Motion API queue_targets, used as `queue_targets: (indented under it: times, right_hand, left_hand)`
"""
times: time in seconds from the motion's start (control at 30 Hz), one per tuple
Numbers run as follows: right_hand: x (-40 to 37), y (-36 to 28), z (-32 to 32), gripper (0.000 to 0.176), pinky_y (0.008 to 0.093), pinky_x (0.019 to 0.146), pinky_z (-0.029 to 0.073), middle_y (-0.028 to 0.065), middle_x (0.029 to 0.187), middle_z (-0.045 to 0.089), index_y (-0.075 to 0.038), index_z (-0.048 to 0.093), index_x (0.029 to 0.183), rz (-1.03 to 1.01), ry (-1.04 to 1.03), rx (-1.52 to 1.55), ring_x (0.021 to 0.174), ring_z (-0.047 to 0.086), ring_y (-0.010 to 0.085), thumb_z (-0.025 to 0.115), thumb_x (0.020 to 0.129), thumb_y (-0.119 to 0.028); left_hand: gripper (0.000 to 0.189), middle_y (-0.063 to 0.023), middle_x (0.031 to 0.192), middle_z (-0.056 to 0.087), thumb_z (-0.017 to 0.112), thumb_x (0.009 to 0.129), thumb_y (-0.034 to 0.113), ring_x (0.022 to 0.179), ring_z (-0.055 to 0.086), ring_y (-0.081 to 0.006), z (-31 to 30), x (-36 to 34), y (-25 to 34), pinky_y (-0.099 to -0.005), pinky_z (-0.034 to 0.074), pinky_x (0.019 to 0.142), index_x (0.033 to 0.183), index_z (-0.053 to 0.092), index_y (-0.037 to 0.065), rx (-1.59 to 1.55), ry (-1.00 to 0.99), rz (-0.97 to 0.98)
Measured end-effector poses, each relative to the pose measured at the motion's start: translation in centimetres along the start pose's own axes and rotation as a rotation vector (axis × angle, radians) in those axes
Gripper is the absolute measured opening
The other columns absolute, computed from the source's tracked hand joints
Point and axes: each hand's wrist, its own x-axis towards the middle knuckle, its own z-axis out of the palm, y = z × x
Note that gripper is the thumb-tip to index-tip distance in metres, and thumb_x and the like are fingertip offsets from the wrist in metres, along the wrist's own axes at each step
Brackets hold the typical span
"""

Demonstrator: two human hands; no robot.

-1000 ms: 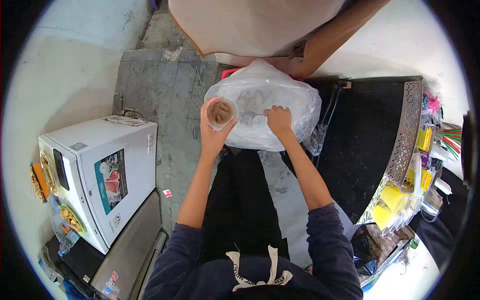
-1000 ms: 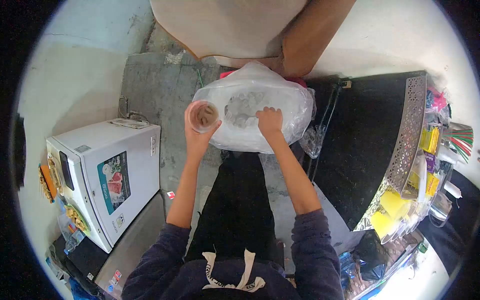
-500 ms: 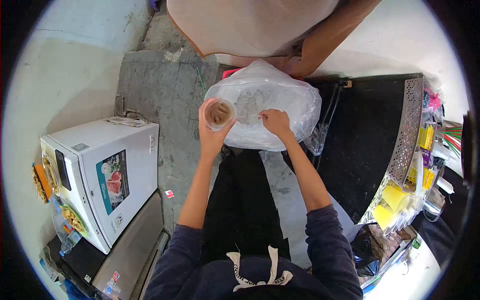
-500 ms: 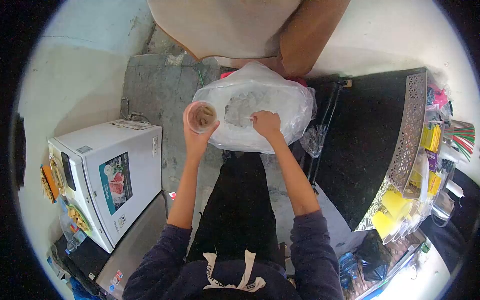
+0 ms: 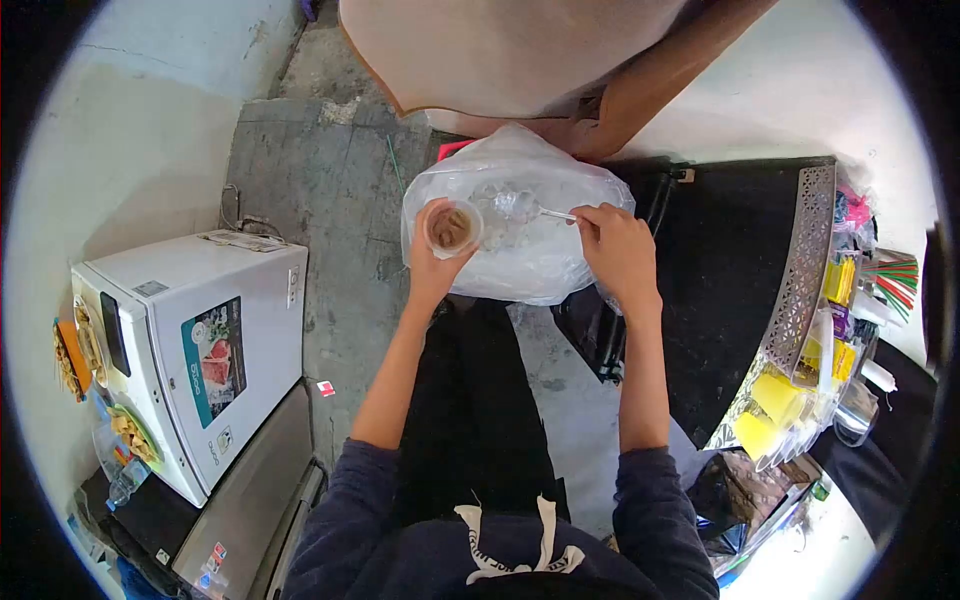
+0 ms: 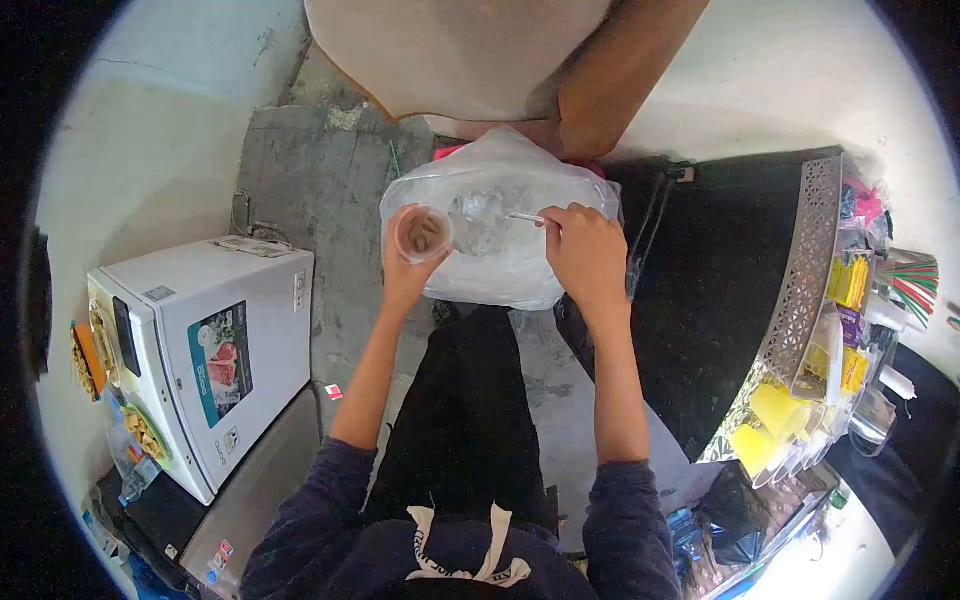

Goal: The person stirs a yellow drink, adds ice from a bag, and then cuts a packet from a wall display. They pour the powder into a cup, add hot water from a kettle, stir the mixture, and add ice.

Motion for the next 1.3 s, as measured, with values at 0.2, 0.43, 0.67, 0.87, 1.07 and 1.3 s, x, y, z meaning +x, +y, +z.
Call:
queue_targets:
  times: [0.2,0.43,0.67,0.87,1.07,1.3]
  right_hand:
    - [-0.6,-3.8,-0.5,0.012,0.0397,0.059,0.047,0.0086,0.073,0.057,-0.012,0.068,0.087,-0.01,0.023,0.114,0.069,0.059,0.0281,0.059,0.078,-0.012]
    - [-1.3,-3.4,1.2,0.017,0.0403,0.059,0.047,0.011,0.076,0.057,-0.013,0.064,0.097,0.112,0.077,0.302,0.069,0.06,0.0297,0.056,0.083,-0.012]
    - [-1.4,1.4,9.7,0.013,0.0409,0.061,0.051,0.0138,0.08,0.062,-0.007,0.06,0.088,0.105,-0.23,-0.101,0.071,0.063,0.0325,0.05,0.08,-0.01]
    - [-0.4,1.2,15.4,0.015,0.0394,0.059,0.052,0.0128,0.08,0.063,-0.006,0.061,0.087,0.024,-0.316,-0.195,0.072,0.065,0.0295,0.049,0.079,-0.011]
    - [-0.4,0.3,17.4,0.017,0.0396,0.064,0.052,0.012,0.082,0.063,-0.011,0.063,0.088,0.041,-0.337,-0.096,0.077,0.064,0.0297,0.049,0.079,-0.011]
    - [-1.0,0.9,17.0,0.022,0.0422,0.072,0.05,0.012,0.091,0.065,-0.02,0.066,0.096,0.209,-0.408,0.127,0.084,0.062,0.0311,0.05,0.081,-0.018]
  left_hand:
    - [0.065,-0.0085,0.118,0.046,0.075,0.064,0.0,0.111,0.047,-0.0195,1.1,0.1,0.4,-0.0319,0.039,0.093,0.12,0.044,0.004,0.017,-0.061,-0.013]
    - [0.067,-0.0088,0.114,0.05,0.075,0.063,0.001,0.108,0.049,-0.0199,0.6,0.2,0.3,-0.0317,0.04,0.091,0.121,0.042,0.004,-0.021,0.014,-0.034]
    - [0.069,-0.0079,0.12,0.046,0.076,0.063,-0.001,0.112,0.046,-0.0198,-1.0,0.7,1.3,-0.0322,0.039,0.095,0.122,0.041,0.004,-0.023,0.079,-0.015]
    - [0.068,-0.0077,0.118,0.047,0.076,0.065,0.001,0.112,0.046,-0.0197,-1.6,1.0,2.6,-0.0326,0.039,0.095,0.123,0.04,0.004,-0.02,0.12,-0.039]
    - [0.069,-0.0079,0.119,0.047,0.076,0.065,0.0,0.112,0.047,-0.0196,-1.6,0.9,2.2,-0.0322,0.039,0.096,0.123,0.04,0.004,-0.095,0.117,-0.031]
    - [0.068,-0.0076,0.119,0.047,0.076,0.065,0.0,0.112,0.047,-0.0192,-1.2,0.9,2.4,-0.0317,0.039,0.096,0.123,0.041,0.004,-0.073,0.097,-0.038]
